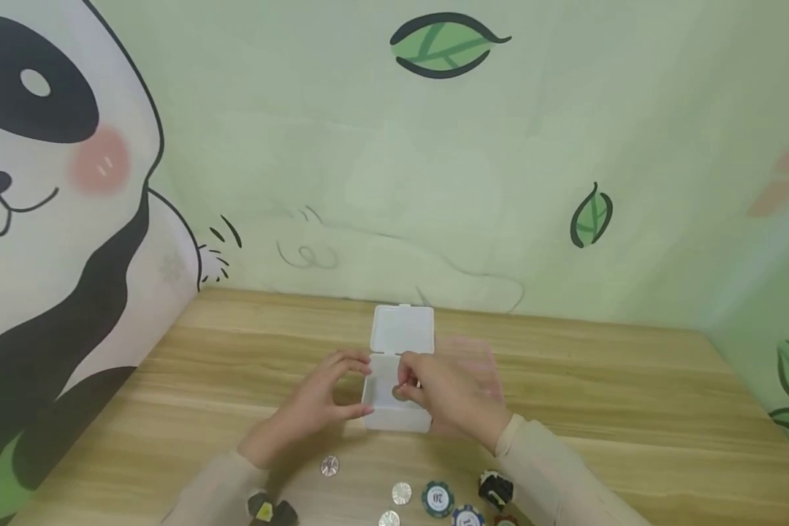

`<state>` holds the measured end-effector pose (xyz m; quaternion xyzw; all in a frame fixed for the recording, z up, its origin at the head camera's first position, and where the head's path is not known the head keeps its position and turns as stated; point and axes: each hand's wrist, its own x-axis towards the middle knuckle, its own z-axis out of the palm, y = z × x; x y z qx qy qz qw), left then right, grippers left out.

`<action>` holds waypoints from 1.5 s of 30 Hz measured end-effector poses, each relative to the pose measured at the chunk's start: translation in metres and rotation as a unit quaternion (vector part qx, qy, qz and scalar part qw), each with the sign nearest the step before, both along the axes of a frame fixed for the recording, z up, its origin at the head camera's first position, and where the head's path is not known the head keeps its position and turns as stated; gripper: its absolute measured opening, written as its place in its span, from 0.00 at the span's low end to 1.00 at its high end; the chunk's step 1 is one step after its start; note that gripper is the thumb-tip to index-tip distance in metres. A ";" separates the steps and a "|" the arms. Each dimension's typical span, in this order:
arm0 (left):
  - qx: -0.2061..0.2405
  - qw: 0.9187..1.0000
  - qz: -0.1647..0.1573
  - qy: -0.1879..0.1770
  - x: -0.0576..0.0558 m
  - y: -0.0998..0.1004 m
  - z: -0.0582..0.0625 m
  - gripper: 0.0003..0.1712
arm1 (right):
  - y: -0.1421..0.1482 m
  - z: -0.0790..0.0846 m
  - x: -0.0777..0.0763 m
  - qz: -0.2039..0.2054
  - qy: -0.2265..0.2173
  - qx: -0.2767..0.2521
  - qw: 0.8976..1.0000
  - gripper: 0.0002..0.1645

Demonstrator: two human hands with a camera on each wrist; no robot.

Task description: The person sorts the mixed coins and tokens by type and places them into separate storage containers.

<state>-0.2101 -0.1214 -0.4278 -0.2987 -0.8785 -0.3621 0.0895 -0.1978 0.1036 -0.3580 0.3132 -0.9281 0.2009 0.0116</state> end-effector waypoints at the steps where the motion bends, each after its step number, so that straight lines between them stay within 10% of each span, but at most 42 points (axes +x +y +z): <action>1: 0.002 1.000 -0.001 -0.001 0.000 0.000 0.000 0.28 | -0.001 -0.001 -0.002 0.001 -0.003 0.007 1.000 0.10; 23: 0.014 1.000 -0.005 0.005 0.003 0.006 -0.004 0.27 | -0.027 -0.035 -0.034 0.087 -0.048 0.040 0.994 0.08; 45: 0.020 1.000 0.001 0.015 0.002 0.001 0.000 0.27 | -0.041 -0.035 -0.045 0.053 -0.074 0.119 0.989 0.05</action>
